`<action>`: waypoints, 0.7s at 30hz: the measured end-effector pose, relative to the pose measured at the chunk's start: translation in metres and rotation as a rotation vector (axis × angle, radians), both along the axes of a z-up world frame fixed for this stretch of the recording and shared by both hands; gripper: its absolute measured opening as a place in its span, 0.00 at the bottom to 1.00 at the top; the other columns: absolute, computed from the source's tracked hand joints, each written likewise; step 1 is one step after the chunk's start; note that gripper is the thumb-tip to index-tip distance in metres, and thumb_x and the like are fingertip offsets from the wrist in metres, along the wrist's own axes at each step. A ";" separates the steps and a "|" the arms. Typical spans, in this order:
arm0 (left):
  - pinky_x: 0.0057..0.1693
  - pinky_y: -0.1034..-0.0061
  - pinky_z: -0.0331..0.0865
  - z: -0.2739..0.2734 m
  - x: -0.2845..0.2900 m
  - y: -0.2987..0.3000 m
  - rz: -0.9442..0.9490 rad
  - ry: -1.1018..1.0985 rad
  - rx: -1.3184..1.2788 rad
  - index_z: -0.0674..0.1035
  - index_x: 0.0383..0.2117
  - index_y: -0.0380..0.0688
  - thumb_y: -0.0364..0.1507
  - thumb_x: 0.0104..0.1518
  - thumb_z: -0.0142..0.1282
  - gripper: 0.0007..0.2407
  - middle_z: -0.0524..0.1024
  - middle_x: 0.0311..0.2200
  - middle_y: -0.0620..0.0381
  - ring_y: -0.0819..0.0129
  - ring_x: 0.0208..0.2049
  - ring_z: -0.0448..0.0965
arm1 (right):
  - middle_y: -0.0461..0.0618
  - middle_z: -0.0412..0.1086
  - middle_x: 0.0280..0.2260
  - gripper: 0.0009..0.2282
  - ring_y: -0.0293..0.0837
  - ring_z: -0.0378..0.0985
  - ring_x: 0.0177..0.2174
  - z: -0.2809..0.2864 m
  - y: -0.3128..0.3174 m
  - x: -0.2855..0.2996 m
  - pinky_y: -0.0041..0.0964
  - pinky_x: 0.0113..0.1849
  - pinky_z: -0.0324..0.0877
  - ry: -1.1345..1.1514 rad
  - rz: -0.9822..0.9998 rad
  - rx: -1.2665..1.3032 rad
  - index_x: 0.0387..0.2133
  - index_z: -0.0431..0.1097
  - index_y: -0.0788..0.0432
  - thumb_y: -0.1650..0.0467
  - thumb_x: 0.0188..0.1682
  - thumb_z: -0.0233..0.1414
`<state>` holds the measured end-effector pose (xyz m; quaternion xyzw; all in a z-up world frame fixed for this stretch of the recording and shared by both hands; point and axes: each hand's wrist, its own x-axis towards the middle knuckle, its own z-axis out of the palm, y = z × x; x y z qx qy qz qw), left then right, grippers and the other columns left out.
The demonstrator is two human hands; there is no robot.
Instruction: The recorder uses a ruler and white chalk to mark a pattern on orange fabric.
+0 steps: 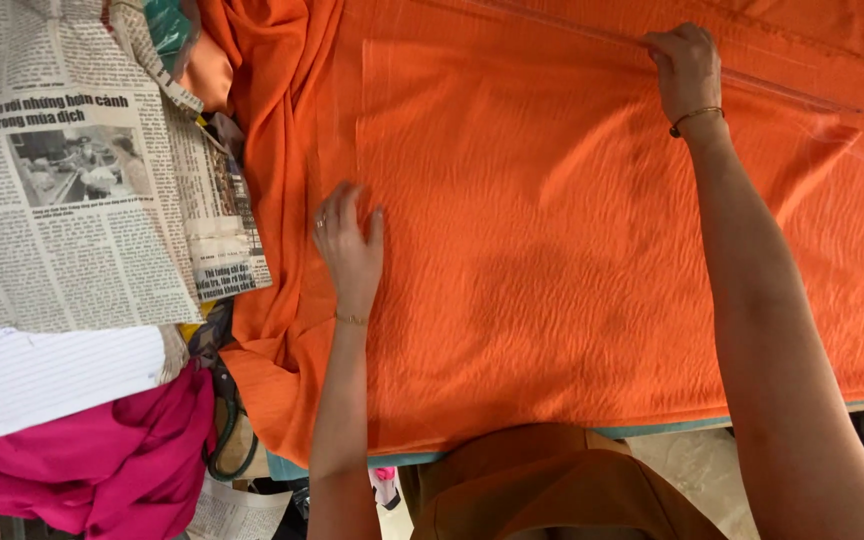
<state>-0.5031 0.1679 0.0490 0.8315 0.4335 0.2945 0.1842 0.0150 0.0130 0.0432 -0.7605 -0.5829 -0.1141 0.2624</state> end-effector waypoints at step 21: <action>0.51 0.59 0.69 -0.022 0.065 0.084 0.144 -0.120 -0.123 0.80 0.32 0.43 0.34 0.60 0.63 0.08 0.77 0.38 0.53 0.56 0.44 0.71 | 0.56 0.71 0.41 0.11 0.56 0.72 0.45 0.004 0.018 -0.076 0.48 0.49 0.70 0.043 0.075 -0.085 0.47 0.78 0.62 0.81 0.54 0.55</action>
